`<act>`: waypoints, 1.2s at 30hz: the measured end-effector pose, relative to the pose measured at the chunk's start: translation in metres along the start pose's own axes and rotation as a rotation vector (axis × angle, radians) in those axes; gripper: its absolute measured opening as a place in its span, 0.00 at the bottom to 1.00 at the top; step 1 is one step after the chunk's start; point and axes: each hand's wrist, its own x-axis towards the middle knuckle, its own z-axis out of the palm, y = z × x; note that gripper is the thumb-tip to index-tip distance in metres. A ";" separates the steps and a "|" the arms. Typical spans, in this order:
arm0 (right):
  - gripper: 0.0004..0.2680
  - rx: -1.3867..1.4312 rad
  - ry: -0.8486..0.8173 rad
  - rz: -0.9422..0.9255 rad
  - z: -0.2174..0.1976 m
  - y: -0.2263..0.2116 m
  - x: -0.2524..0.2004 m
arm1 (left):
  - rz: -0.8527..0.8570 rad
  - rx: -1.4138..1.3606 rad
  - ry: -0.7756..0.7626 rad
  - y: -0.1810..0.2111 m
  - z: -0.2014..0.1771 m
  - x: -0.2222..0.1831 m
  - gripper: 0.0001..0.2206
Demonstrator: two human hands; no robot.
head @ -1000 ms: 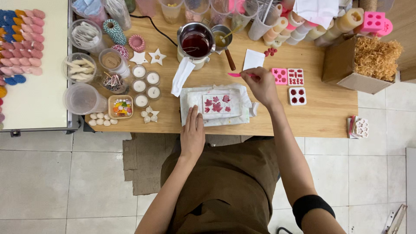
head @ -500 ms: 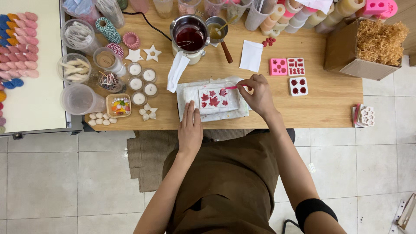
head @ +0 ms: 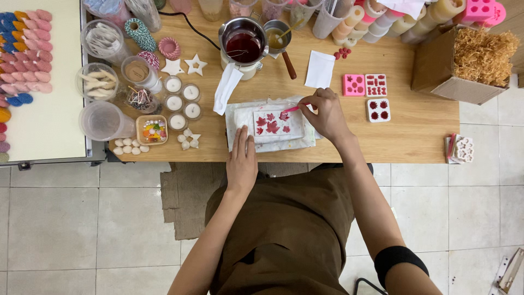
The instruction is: The person decorates a white rectangular block with red leaf-shaped elements, applying a red liquid from a small pot using a spoon and positioning the pieces with a thin tool.
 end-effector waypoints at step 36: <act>0.04 0.004 -0.097 0.013 -0.011 -0.011 0.006 | -0.013 -0.004 0.003 0.001 0.001 0.000 0.18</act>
